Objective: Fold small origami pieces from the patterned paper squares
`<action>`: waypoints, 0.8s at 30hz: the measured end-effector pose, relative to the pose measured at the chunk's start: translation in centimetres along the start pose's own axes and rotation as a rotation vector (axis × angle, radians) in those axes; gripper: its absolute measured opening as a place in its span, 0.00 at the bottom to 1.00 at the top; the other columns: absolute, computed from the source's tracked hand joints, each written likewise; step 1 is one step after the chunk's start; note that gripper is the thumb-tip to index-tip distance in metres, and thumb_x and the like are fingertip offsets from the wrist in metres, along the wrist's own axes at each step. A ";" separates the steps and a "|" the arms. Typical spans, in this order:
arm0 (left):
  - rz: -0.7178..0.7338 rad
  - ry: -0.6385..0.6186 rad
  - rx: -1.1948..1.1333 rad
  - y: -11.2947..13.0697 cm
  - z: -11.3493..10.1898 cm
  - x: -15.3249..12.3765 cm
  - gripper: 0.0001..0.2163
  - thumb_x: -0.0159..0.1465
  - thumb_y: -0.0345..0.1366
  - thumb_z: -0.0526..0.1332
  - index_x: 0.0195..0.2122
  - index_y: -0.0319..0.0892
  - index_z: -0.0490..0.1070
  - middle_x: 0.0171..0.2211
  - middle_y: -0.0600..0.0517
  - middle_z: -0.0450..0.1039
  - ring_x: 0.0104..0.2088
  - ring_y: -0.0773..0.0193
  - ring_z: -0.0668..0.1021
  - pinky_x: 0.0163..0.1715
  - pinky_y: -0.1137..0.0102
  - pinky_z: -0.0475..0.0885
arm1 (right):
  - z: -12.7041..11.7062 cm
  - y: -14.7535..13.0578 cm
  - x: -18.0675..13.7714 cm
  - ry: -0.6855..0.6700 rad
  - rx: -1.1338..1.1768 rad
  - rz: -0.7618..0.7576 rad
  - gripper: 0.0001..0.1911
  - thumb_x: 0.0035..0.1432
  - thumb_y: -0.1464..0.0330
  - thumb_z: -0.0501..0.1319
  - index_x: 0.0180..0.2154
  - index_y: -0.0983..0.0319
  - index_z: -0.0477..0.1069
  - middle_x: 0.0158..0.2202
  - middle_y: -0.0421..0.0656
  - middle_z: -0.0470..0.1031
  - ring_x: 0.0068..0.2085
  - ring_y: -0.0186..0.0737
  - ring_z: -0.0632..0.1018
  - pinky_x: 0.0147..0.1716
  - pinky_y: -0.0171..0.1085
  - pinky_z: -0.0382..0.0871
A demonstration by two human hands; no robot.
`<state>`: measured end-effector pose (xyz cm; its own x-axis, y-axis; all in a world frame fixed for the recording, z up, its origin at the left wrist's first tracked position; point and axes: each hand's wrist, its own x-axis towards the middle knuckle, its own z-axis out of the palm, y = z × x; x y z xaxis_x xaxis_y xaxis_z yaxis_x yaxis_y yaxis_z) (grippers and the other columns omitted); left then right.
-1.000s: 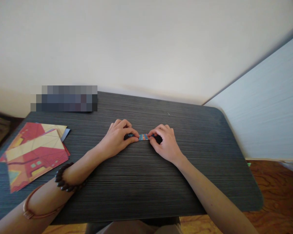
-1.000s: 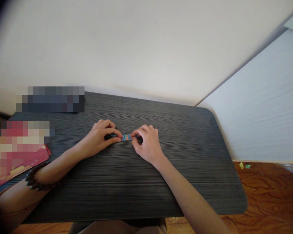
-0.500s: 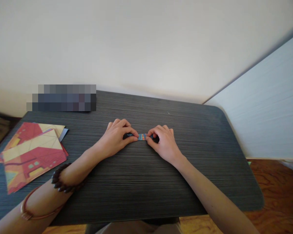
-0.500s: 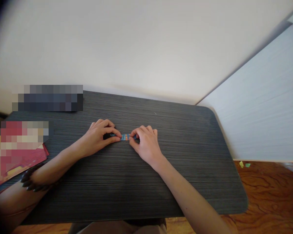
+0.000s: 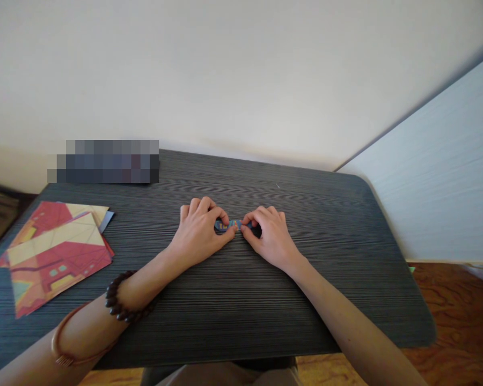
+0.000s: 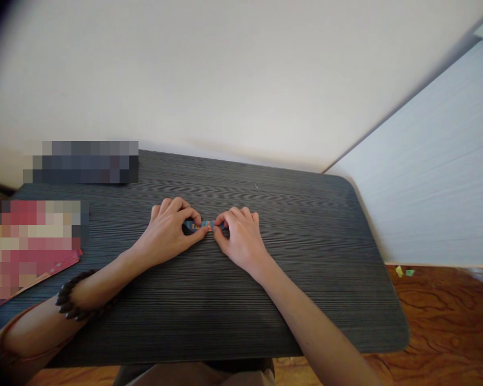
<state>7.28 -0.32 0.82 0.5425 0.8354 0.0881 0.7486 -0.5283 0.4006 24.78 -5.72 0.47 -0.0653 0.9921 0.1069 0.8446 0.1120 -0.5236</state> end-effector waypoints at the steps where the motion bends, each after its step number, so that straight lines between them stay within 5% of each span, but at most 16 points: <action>1: 0.000 -0.004 -0.002 -0.1 0.0 0.0 0.12 0.58 0.47 0.59 0.31 0.44 0.72 0.38 0.48 0.65 0.43 0.52 0.66 0.43 0.55 0.60 | 0.0 0.0 0.0 -0.005 0.006 0.003 0.04 0.58 0.66 0.60 0.34 0.58 0.71 0.32 0.40 0.72 0.37 0.41 0.68 0.37 0.40 0.53; 24: 0.036 -0.196 -0.016 -2.7 -1.7 0.4 0.13 0.61 0.50 0.56 0.36 0.51 0.74 0.37 0.50 0.61 0.43 0.54 0.65 0.45 0.53 0.58 | -1.3 1.0 0.6 -0.130 0.156 0.039 0.08 0.57 0.72 0.59 0.37 0.57 0.75 0.32 0.39 0.72 0.37 0.37 0.69 0.40 0.39 0.57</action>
<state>4.85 1.64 1.30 0.6336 0.7699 -0.0757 0.7223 -0.5536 0.4145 26.27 -5.04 1.14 -0.1110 0.9936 -0.0206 0.7556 0.0709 -0.6512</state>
